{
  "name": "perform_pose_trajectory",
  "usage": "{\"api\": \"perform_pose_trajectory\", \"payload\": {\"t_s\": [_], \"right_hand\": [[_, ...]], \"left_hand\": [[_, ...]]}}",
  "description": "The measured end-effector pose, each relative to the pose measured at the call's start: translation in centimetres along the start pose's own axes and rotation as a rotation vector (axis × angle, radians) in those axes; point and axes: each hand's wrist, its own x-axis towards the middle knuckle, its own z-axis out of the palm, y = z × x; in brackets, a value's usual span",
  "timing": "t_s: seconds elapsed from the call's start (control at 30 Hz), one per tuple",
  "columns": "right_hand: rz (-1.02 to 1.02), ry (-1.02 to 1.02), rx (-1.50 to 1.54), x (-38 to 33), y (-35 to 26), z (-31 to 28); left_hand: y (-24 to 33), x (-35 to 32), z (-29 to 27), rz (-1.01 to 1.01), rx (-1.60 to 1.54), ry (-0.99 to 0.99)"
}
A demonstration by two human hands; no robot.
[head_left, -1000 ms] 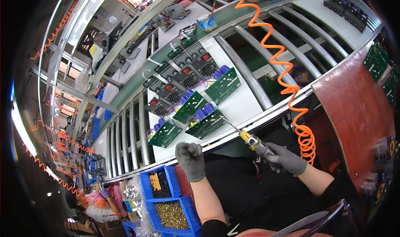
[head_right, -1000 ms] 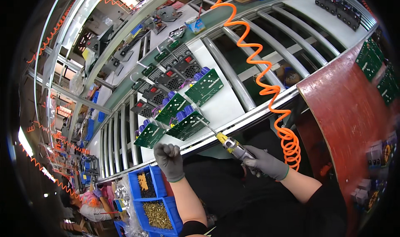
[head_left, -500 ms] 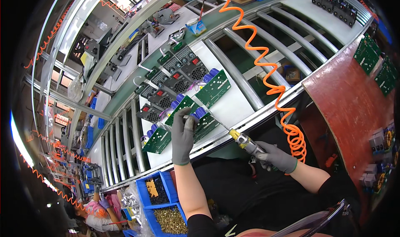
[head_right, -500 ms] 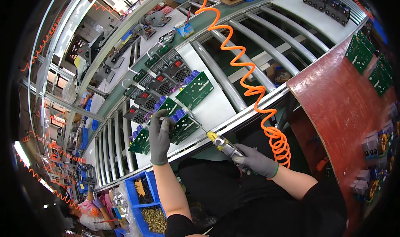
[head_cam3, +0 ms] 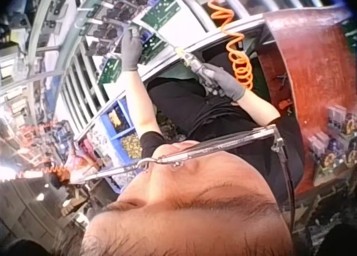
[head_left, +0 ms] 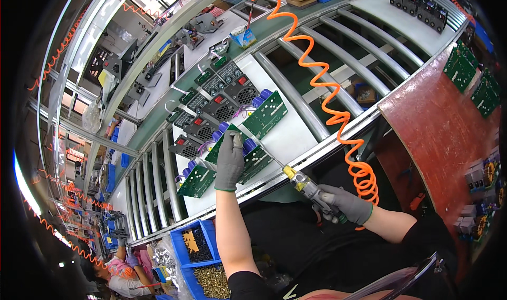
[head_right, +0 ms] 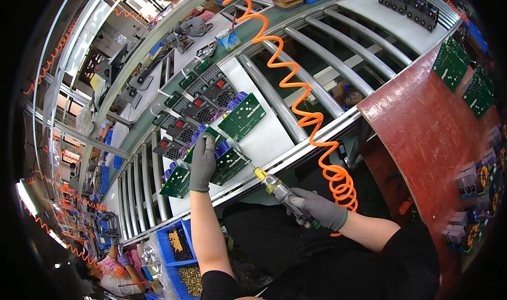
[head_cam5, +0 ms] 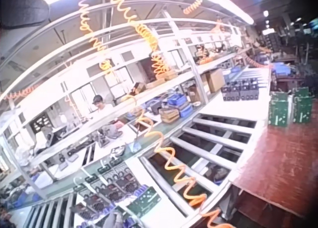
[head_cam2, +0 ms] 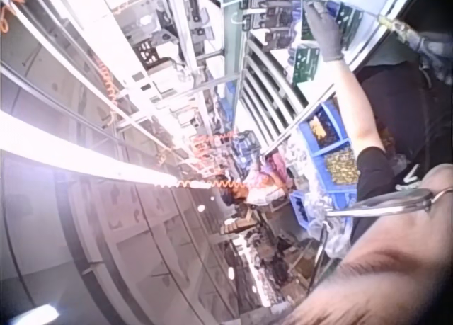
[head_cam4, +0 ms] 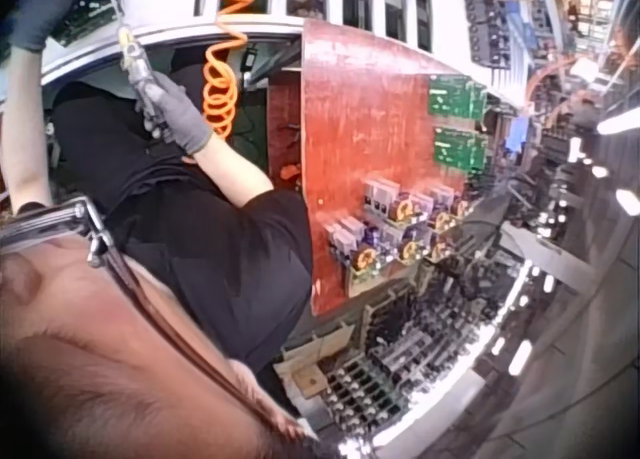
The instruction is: The person assembles electronic circuit boards by hand, securing them with screws using an electric screwdriver and a manual screwdriver, then tests them with power supplies.
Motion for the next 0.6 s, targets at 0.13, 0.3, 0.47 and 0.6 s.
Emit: {"api": "perform_pose_trajectory", "payload": {"t_s": [0.13, 0.3, 0.47, 0.6], "right_hand": [[0.013, 0.034, -0.027, -0.2, 0.4, 1.9], [0.001, 0.060, -0.080, -0.3, 0.3, 2.3], [0.004, 0.056, -0.112, -0.3, -0.2, 1.7], [0.010, 0.074, -0.143, -0.2, -0.4, 1.6]], "left_hand": [[-0.2, -0.1, -0.3, -0.057, 0.010, -0.112], [-0.1, -0.4, -0.7, -0.136, -0.006, -0.187], [0.2, -0.4, -0.3, -0.045, -0.100, -0.140], [0.2, 0.2, -0.6, 0.016, -0.168, -0.221]]}}
